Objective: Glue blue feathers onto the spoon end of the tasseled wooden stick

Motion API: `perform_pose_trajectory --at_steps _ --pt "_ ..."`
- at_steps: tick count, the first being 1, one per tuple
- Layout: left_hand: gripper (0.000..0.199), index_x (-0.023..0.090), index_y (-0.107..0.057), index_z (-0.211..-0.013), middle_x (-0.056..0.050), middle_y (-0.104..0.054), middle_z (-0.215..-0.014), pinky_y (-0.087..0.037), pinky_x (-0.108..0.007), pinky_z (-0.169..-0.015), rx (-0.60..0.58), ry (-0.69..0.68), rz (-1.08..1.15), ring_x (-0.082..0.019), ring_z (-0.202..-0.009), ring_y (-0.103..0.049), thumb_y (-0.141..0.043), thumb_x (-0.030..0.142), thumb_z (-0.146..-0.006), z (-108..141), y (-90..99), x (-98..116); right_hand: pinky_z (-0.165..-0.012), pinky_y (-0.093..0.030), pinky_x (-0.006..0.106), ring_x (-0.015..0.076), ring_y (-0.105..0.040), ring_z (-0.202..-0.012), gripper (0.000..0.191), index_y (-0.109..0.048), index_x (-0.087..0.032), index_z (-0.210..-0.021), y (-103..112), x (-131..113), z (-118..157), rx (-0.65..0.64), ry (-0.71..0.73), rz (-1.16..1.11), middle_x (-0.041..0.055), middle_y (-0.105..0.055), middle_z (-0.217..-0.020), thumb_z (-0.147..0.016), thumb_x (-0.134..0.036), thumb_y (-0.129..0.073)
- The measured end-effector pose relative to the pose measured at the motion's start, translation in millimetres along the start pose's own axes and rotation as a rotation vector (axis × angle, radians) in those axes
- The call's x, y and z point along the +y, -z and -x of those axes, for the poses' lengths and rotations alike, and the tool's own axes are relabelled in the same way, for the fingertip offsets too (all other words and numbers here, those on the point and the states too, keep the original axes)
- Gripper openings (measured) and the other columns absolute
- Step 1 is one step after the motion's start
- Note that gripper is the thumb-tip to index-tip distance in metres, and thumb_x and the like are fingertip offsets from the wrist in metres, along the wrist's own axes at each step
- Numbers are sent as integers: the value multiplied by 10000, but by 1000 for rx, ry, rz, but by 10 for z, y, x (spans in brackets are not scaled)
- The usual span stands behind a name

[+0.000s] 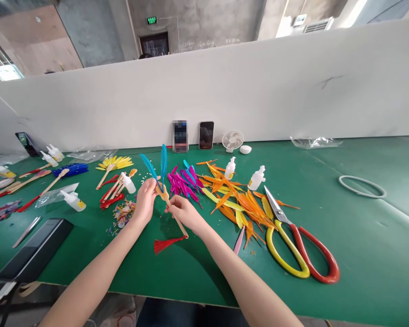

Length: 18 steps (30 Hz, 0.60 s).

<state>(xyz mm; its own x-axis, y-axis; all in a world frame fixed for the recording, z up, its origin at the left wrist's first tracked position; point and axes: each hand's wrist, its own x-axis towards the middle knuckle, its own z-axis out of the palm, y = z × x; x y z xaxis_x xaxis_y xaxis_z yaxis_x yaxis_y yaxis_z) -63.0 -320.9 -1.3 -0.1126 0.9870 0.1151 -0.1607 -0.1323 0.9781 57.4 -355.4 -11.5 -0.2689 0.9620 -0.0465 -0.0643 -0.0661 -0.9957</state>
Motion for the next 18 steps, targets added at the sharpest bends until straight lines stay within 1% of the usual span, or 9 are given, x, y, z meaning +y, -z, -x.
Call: perform_pose_trajectory --at_steps 3,8,13,15,18 --pt "210 173 -530 -697 31 -511 -608 -391 -212 -585 40 19 85 -91 -584 -494 -594 369 -654 -9 1 9 -525 -364 236 90 -461 -499 86 -479 -202 -644 -6 16 0 -24 -12 -19 -52 -580 -580 -572 -161 -455" --pt "189 158 -521 -664 35 -485 -605 -371 -203 -562 46 41 55 -81 -571 -472 -590 333 -644 43 -50 24 -527 -373 241 90 -478 -475 268 -468 -210 -830 -11 29 13 -62 -35 -118 -80 -555 -523 -564 -173 -450" --pt "155 166 -487 -625 44 -442 -586 -345 -201 -552 52 77 26 -81 -570 -446 -574 293 -639 74 -85 24 -494 -383 232 92 -504 -480 273 -461 -208 -842 -41 -12 44 -62 -65 -176 -82 -540 -533 -570 -200 -480" --pt "152 169 -467 -619 49 -420 -577 -336 -201 -542 60 72 19 -79 -561 -428 -567 282 -645 80 -91 10 -474 -381 224 88 -503 -478 258 -460 -207 -831 -59 -26 52 -37 -74 -210 -78 -543 -550 -579 -231 -508" --pt "161 171 -440 -608 57 -386 -564 -318 -196 -522 65 28 -14 -72 -538 -389 -558 270 -657 94 -99 -23 -442 -358 214 81 -492 -455 248 -463 -202 -830 -85 -30 49 29 -89 -235 -61 -571 -567 -618 -316 -522"
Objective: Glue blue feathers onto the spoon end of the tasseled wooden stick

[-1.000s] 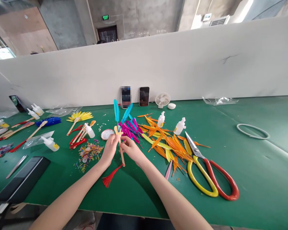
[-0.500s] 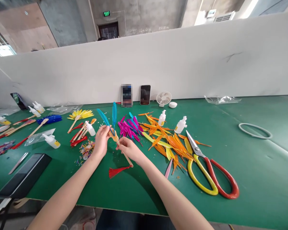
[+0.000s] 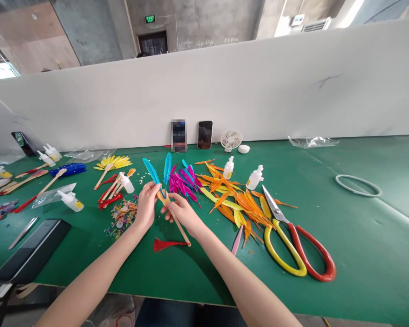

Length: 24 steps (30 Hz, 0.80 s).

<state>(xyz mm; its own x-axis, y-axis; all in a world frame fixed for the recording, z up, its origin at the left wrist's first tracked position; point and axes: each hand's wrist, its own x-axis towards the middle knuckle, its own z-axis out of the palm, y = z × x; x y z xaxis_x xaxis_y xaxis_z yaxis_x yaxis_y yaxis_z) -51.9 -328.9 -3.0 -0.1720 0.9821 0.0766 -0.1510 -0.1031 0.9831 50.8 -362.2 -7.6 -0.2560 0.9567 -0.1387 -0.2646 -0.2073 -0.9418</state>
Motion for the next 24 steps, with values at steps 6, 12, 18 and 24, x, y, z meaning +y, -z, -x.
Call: perform_pose_trajectory --at_steps 6,12,18,24 --pt "190 173 -400 -583 62 -356 -553 -300 -190 -508 6 -65 -70 -68 -527 -351 -538 255 -684 42 -9 -56 -393 -314 204 66 -453 -391 247 -456 -197 -727 -5 26 -43 93 49 36 -44 -600 -563 -627 -406 -546" --pt "185 172 -421 -586 56 -382 -560 -319 -198 -533 4 -71 -114 -77 -540 -380 -537 268 -695 46 -10 -57 -374 -294 202 65 -443 -373 264 -433 -200 -675 1 51 -65 131 83 72 -38 -607 -555 -617 -427 -554" --pt "168 169 -434 -607 55 -390 -573 -327 -202 -557 -16 -35 -106 -79 -559 -392 -542 270 -687 51 -27 -44 -375 -292 201 63 -436 -373 237 -421 -202 -661 10 66 -70 136 110 80 -40 -601 -551 -632 -405 -541" --pt "182 174 -425 -613 57 -397 -581 -325 -201 -555 -73 -55 -89 -77 -564 -394 -552 283 -683 73 -35 -37 -374 -287 195 57 -429 -372 203 -416 -201 -657 26 84 -81 142 130 90 -43 -594 -548 -654 -381 -510"
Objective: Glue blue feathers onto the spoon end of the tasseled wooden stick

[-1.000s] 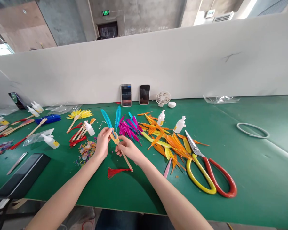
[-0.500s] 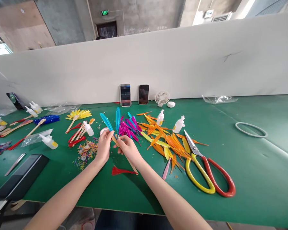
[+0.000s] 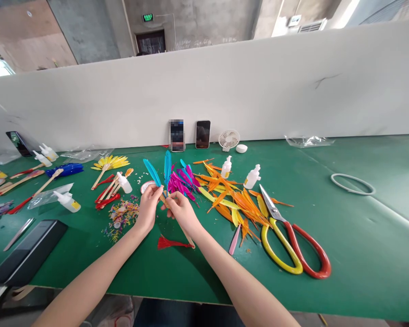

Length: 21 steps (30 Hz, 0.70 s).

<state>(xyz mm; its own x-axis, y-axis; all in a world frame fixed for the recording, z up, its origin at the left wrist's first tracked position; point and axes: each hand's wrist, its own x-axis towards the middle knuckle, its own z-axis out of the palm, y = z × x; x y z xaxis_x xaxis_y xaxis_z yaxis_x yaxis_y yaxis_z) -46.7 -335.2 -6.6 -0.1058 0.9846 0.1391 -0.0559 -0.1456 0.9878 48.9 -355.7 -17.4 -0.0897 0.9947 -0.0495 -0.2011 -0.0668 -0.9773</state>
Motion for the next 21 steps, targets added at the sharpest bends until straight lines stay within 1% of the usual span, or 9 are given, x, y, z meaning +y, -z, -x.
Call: perform_pose_trajectory --at_steps 17,21 --pt "191 179 -420 -622 60 -405 -575 -339 -192 -547 -21 -4 18 -75 -559 -409 -560 291 -689 9 -5 12 -390 -295 204 60 -427 -383 216 -431 -197 -672 1 18 -2 -11 7 -17 -38 -591 -557 -653 -390 -527" --pt "165 178 -446 -653 51 -440 -600 -363 -199 -571 -16 11 35 -85 -591 -453 -570 282 -685 2 -11 9 -393 -293 208 60 -425 -385 231 -434 -195 -669 1 29 -4 -7 0 -17 -34 -593 -562 -640 -398 -541"
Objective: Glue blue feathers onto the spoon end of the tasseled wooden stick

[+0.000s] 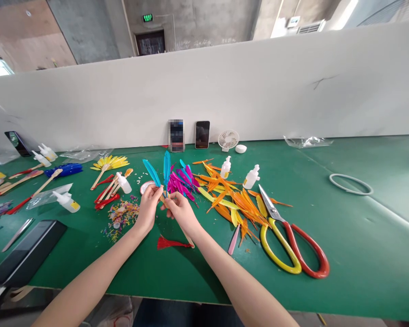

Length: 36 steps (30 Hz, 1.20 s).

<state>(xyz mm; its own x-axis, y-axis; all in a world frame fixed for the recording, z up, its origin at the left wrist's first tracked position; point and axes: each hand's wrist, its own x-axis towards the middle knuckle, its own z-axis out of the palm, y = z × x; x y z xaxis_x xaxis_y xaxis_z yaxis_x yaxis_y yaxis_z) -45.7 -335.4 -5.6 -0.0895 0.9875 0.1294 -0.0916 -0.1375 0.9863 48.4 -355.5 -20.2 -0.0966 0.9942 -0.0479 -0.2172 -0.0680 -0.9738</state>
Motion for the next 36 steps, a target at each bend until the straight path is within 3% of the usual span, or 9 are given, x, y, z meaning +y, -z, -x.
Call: perform_pose_trajectory --at_steps 3,7,12,16,20,26,30,33,36 --pt "108 174 -489 -734 34 -487 -656 -396 -214 -604 25 43 14 -95 -623 -499 -546 259 -702 -12 1 3 -398 -293 213 64 -424 -392 235 -440 -195 -666 33 -24 -15 47 10 -31 -35 -585 -561 -633 -403 -545" --pt "53 176 -519 -725 25 -521 -658 -418 -233 -632 -6 43 -81 -104 -618 -527 -510 228 -720 -53 27 -16 -427 -318 227 72 -431 -426 219 -441 -201 -644 177 -102 -73 234 67 -78 -32 -575 -586 -630 -391 -548" --pt "87 173 -569 -722 -23 -596 -740 -431 -282 -721 -289 -120 -510 -150 -731 -563 -484 159 -731 -191 -29 -68 -425 -321 230 72 -417 -423 230 -432 -208 -639 405 -189 -172 442 79 -147 -33 -568 -585 -604 -386 -574" --pt "250 165 -588 -984 -116 -540 -1139 -329 -399 -923 -469 -440 -976 -248 -1080 -467 -456 164 -773 -351 -186 -138 -426 -321 225 68 -409 -417 208 -429 -206 -640 490 -191 -221 498 119 -134 -44 -549 -553 -611 -360 -566" --pt "382 230 -495 -1161 -115 -400 -1312 -254 -491 -959 -585 -415 -1252 -324 -1219 -316 -487 298 -785 -433 -264 -262 -421 -320 228 69 -405 -414 185 -430 -202 -629 523 -149 -257 524 141 -84 -41 -542 -547 -622 -344 -548" --pt "266 153 -551 -1036 -115 -555 -1045 -392 -359 -863 -563 -448 -1227 -235 -1007 -513 -440 226 -805 -416 -195 -282 -429 -331 236 81 -428 -426 175 -431 -207 -638 550 -98 -291 524 133 -84 -32 -560 -566 -629 -339 -547" --pt "205 139 -588 -877 -95 -559 -925 -416 -311 -798 -422 -423 -1201 -196 -882 -536 -396 154 -808 -496 -188 -207 -431 -336 243 88 -434 -433 160 -432 -212 -649 545 -75 -289 496 148 -66 -27 -570 -585 -652 -338 -530" --pt "258 158 -591 -937 -90 -562 -894 -391 -346 -812 -363 -485 -1289 -215 -897 -509 -368 129 -812 -581 -247 -193 -438 -345 253 93 -434 -431 153 -435 -215 -649 547 -65 -288 498 142 -46 -23 -575 -596 -654 -337 -528" --pt "305 197 -569 -1036 -91 -551 -949 -383 -356 -808 -422 -510 -1365 -226 -939 -492 -364 134 -819 -652 -334 -217 -444 -350 257 97 -437 -431 157 -436 -217 -652 550 -70 -289 508 135 -49 -23 -573 -591 -644 -342 -531"
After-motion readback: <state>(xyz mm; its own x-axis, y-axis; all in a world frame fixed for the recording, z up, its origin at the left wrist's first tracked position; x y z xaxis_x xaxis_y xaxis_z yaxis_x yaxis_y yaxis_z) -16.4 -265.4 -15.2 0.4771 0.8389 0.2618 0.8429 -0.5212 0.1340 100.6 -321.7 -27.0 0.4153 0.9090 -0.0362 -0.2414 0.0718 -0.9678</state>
